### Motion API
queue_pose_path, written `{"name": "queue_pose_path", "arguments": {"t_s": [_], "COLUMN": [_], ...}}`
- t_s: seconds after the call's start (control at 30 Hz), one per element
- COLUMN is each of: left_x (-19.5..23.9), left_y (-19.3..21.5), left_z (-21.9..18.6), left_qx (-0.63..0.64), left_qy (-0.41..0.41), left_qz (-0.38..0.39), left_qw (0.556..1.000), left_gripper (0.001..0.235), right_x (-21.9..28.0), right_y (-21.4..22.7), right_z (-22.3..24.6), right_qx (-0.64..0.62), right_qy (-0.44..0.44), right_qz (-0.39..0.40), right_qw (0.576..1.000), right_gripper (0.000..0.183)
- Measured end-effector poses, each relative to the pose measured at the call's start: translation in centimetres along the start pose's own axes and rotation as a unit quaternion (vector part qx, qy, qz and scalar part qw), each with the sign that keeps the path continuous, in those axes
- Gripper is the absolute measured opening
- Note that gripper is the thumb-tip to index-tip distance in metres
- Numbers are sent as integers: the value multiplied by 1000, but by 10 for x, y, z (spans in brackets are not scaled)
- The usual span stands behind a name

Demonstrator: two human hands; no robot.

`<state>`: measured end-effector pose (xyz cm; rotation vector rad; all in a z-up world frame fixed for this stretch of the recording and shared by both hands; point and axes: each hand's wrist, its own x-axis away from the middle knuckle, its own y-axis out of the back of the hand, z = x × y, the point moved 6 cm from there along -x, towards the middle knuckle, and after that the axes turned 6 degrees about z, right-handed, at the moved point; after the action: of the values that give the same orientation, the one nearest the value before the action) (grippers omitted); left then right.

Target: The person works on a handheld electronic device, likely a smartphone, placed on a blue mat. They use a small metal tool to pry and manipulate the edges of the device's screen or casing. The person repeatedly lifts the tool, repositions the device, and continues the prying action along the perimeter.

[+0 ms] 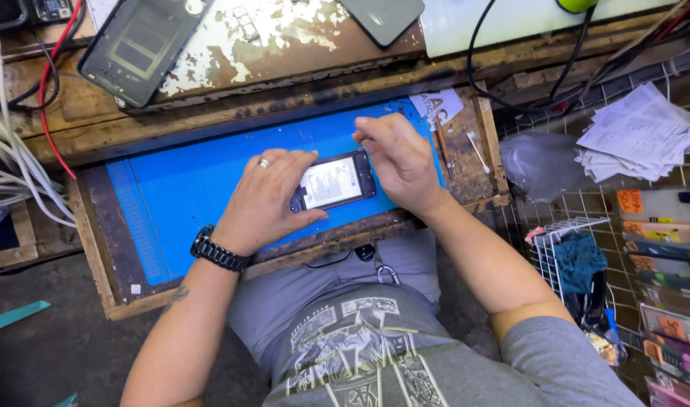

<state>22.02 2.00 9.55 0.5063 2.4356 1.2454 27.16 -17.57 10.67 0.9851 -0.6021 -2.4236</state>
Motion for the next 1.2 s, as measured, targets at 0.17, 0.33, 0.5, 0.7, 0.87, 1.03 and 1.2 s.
{"name": "queue_pose_path", "arguments": {"t_s": [0.17,0.33,0.5,0.7,0.87,1.03,1.2], "left_x": [-14,-28,-44,-35,-36,-45,-59], "left_y": [10,13,12,10,9,11,5], "left_z": [-4,8,4,14,13,5,2], "left_qx": [2,30,43,45,74,60,-3], "left_qy": [-12,2,-6,-37,-51,-57,-33], "left_qz": [28,138,108,24,-16,-6,76], "left_qw": [1000,990,993,998,996,997,997], "left_gripper": [88,68,50,36,26,21,21], "right_x": [-3,8,0,3,-3,1,4], "right_y": [-15,-13,-7,-5,-3,2,-1], "right_z": [9,-16,-7,-13,-9,-1,-9], "right_qx": [53,-16,52,-14,-56,66,18], "right_qy": [84,-23,15,-27,-39,-11,-23], "right_qz": [20,2,-24,-26,-3,-61,-33], "right_qw": [995,1000,998,999,998,996,999], "right_gripper": [44,39,49,40,35,35,39]}}
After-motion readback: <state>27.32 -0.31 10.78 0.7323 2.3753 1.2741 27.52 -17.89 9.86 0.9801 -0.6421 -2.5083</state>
